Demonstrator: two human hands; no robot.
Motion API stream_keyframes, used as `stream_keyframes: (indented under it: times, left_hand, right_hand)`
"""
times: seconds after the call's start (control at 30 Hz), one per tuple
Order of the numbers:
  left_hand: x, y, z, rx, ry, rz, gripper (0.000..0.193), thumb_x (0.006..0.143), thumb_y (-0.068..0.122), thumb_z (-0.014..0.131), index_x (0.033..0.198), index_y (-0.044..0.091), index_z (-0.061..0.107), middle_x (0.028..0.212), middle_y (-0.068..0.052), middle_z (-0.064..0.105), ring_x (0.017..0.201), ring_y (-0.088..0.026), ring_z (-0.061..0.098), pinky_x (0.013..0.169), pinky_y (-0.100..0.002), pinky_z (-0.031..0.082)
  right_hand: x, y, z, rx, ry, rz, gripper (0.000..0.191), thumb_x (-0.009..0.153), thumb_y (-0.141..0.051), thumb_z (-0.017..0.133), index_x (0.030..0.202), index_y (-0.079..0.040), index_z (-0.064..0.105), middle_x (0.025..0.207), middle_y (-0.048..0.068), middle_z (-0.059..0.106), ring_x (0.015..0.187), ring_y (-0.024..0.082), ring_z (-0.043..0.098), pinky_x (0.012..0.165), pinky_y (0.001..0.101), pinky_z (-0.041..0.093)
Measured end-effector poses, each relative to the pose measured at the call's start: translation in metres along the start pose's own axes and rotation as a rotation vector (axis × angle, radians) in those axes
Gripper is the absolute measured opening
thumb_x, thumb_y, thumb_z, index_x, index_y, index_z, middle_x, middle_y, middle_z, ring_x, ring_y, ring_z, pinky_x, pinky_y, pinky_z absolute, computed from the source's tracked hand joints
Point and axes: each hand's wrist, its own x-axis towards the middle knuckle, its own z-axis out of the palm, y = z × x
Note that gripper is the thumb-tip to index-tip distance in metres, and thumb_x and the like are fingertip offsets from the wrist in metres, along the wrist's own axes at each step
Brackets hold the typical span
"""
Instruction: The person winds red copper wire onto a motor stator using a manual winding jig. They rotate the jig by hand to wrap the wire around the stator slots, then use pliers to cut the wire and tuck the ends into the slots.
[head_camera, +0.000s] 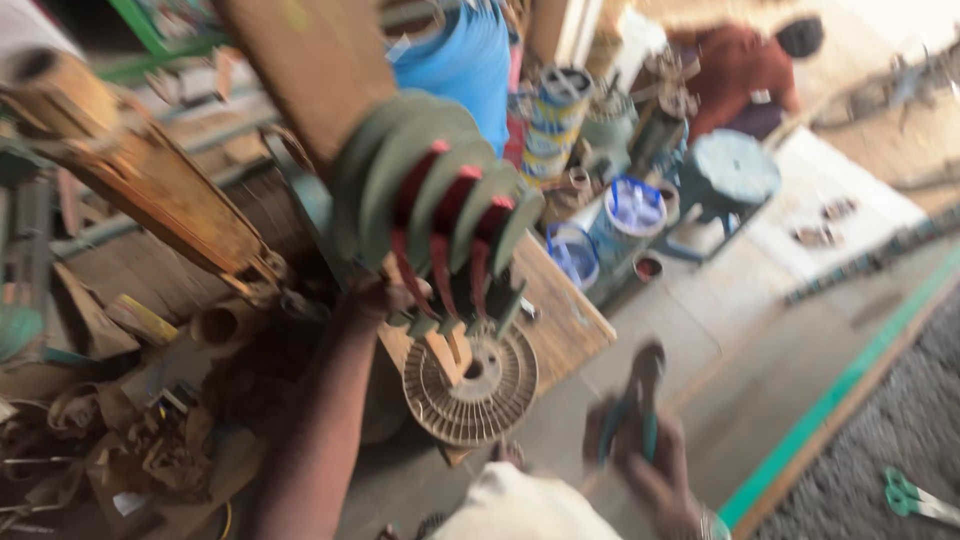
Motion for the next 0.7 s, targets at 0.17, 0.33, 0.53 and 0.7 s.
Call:
stream_keyframes:
  times: [0.17,0.33,0.53,0.7]
  left_hand:
    - [-0.036,-0.004,-0.014,-0.054,0.026,-0.021,0.057,0.077,0.019,0.071,0.132,0.010,0.061,0.119,-0.007,0.065,0.101,-0.025,0.064,0.081,-0.039,0.052]
    - [-0.067,0.007,-0.013,-0.090,0.157,0.034,0.056,0.081,0.021,0.072,0.135,0.013,0.060,0.121,-0.008,0.065,0.101,-0.027,0.065,0.081,-0.040,0.051]
    - [-0.086,0.028,0.022,-0.035,0.463,0.247,0.055,0.085,0.024,0.073,0.138,0.017,0.059,0.124,-0.009,0.064,0.101,-0.030,0.066,0.081,-0.042,0.051]
    - [-0.128,0.069,0.109,0.030,0.669,0.416,0.055,0.089,0.026,0.074,0.141,0.021,0.058,0.127,-0.010,0.064,0.102,-0.032,0.066,0.080,-0.043,0.051]
  right_hand:
    - [0.061,0.063,-0.049,-1.081,0.130,0.247,0.018,0.081,-0.010,0.058,0.099,-0.008,0.060,0.086,0.015,0.063,0.078,0.031,0.065,0.074,0.0406,0.054]
    - [0.129,0.183,-0.094,-1.437,-0.026,0.596,0.026,0.090,-0.023,0.058,0.115,-0.016,0.060,0.112,0.015,0.066,0.100,0.040,0.067,0.080,0.0545,0.054]
    - [0.180,0.264,-0.140,-1.465,-0.202,0.461,0.053,0.089,-0.036,0.065,0.129,-0.006,0.049,0.122,0.027,0.055,0.109,0.047,0.061,0.086,0.0575,0.052]
    - [0.191,0.266,-0.159,-1.614,-0.366,0.114,0.061,0.080,-0.038,0.070,0.136,-0.020,0.053,0.134,0.024,0.055,0.114,0.049,0.059,0.084,0.0586,0.053]
